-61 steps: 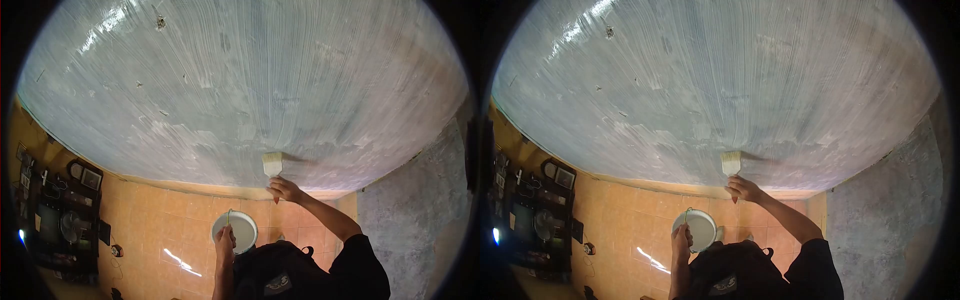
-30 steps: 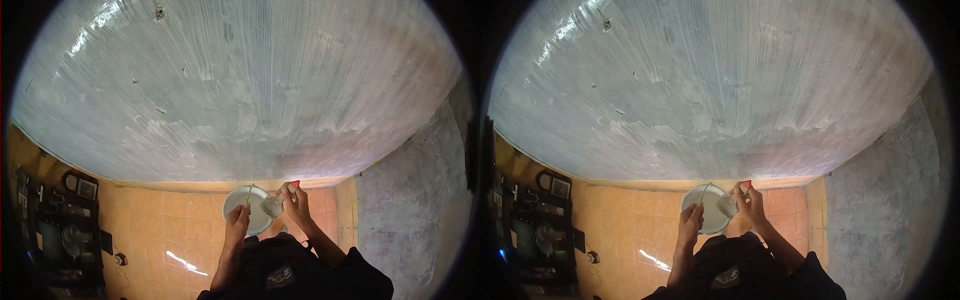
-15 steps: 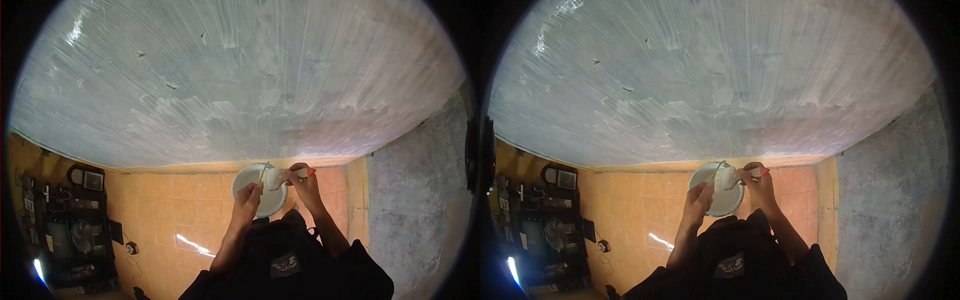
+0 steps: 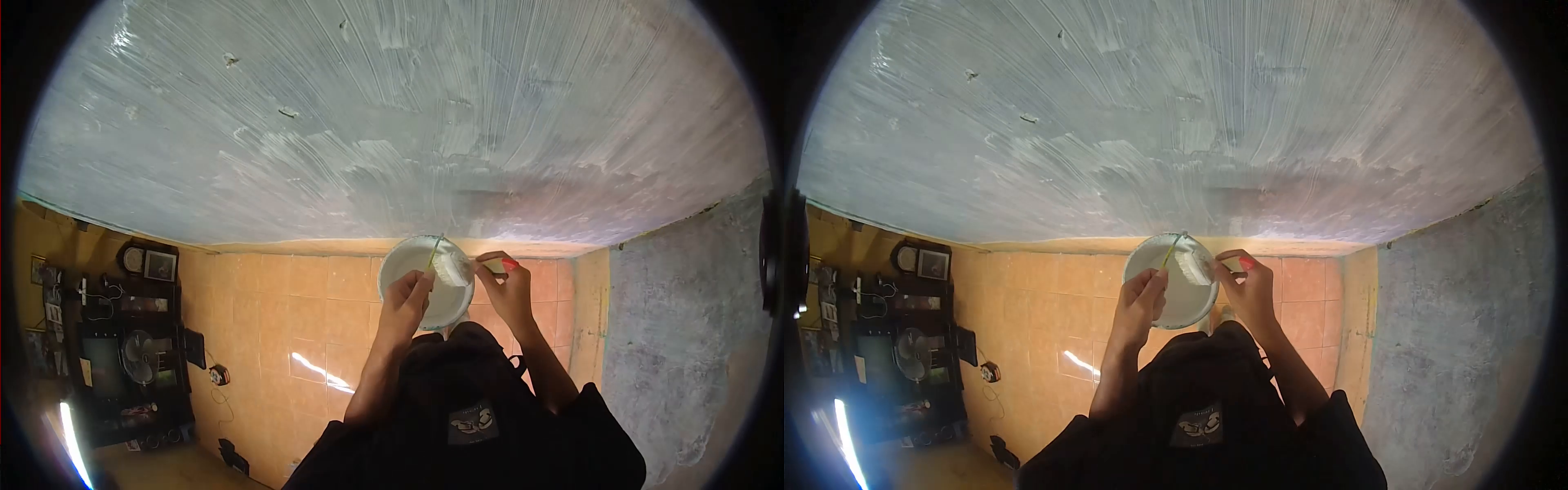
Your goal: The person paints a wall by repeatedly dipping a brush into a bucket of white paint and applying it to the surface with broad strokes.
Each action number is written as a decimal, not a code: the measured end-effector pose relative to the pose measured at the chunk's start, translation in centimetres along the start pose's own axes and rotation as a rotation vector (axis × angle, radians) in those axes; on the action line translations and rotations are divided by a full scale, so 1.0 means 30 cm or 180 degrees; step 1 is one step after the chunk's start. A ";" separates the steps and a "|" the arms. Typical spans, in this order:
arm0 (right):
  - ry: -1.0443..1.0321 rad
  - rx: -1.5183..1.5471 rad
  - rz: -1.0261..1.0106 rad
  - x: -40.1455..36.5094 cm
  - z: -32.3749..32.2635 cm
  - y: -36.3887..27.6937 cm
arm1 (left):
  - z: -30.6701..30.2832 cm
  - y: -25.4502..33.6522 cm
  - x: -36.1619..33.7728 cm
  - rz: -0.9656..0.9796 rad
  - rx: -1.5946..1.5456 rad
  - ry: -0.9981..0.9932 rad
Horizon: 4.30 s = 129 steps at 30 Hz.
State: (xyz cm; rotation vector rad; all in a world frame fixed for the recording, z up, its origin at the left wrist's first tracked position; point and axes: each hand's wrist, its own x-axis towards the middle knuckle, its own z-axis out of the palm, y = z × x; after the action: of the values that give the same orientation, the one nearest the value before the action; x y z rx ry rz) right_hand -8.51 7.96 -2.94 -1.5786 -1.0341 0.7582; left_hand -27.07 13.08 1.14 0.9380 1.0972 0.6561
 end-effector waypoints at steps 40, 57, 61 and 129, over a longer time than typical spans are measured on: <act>0.0452 -0.1328 -0.0856 0.101 0.291 -0.025 | -0.147 0.155 0.054 0.0060 -0.0120 -0.0563; 0.0609 -0.0960 -0.1385 0.111 0.270 -0.112 | -0.170 0.147 0.051 0.0126 -0.0168 -0.0390; 0.0535 -0.1055 -0.1805 0.118 0.258 -0.109 | -0.164 0.140 0.051 0.0211 -0.0109 -0.0336; 0.1483 -0.1979 -0.6252 0.588 -0.224 -1.413 | -0.309 0.055 0.111 0.0184 -0.0937 0.0237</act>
State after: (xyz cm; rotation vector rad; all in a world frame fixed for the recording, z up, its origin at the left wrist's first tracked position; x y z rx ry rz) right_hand -5.20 24.17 40.43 -0.4258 -1.8154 -1.2659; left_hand -34.64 19.40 -0.34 0.6980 1.0085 0.8797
